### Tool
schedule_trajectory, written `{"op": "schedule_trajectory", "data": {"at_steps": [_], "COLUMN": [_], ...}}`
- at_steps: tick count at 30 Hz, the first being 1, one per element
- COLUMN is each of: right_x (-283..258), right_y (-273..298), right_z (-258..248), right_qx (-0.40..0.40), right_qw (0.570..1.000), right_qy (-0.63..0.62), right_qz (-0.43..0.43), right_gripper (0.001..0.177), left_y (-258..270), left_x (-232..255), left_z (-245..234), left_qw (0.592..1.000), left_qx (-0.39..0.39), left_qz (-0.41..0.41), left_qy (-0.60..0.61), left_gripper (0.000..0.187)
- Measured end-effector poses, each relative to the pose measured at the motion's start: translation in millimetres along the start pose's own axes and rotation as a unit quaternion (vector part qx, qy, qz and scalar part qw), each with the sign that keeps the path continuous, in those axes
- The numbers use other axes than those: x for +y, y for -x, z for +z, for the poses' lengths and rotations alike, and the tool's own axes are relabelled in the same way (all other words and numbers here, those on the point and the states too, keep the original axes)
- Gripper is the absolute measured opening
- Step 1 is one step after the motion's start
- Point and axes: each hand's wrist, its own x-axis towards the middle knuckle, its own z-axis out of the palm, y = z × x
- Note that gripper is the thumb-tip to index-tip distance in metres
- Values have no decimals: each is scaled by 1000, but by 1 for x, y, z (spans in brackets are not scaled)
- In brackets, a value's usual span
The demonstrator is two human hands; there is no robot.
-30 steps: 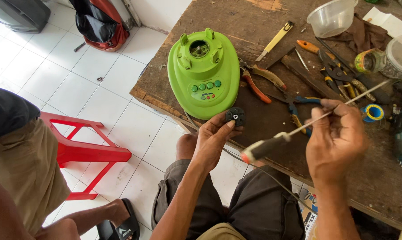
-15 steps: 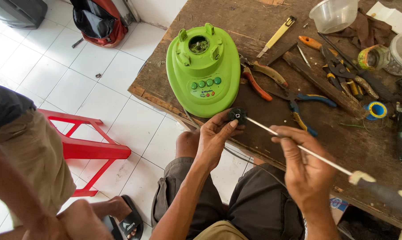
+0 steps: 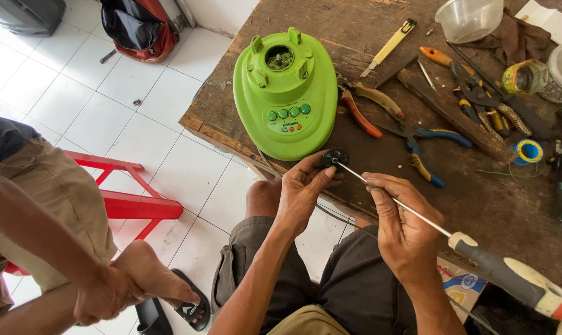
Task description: The person uses a screwdriver to remove a screw from a green appliance on a wooden table. They then insert a small black component into the appliance's central opening and adjust it by hand.
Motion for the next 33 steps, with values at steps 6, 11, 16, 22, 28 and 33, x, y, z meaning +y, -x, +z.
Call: {"op": "schedule_trajectory", "data": {"at_steps": [6, 11, 16, 22, 28, 33], "right_x": [14, 15, 18, 15, 18, 14], "right_y": [2, -2, 2, 2, 3, 0], "right_z": [11, 10, 6, 4, 0, -2], "right_qx": [53, 104, 107, 114, 133, 134], "right_qw": [989, 959, 970, 962, 966, 966], "right_qy": [-116, -214, -177, -209, -196, -196], "right_qz": [74, 152, 126, 132, 106, 104], "right_gripper": [24, 27, 26, 26, 29, 26], "left_y": [-1, 0, -3, 0, -3, -1], "left_x": [2, 0, -6, 4, -5, 2], "left_z": [-1, -1, -3, 1, -4, -2], "left_qw": [1000, 1000, 1000, 1000, 1000, 1000], "left_qx": [-1, 6, 6, 7, 7, 10], "left_qz": [10, 1, 3, -4, -6, -17], "left_qy": [9, 9, 13, 1, 21, 14], "left_gripper": [44, 44, 43, 44, 43, 46]}}
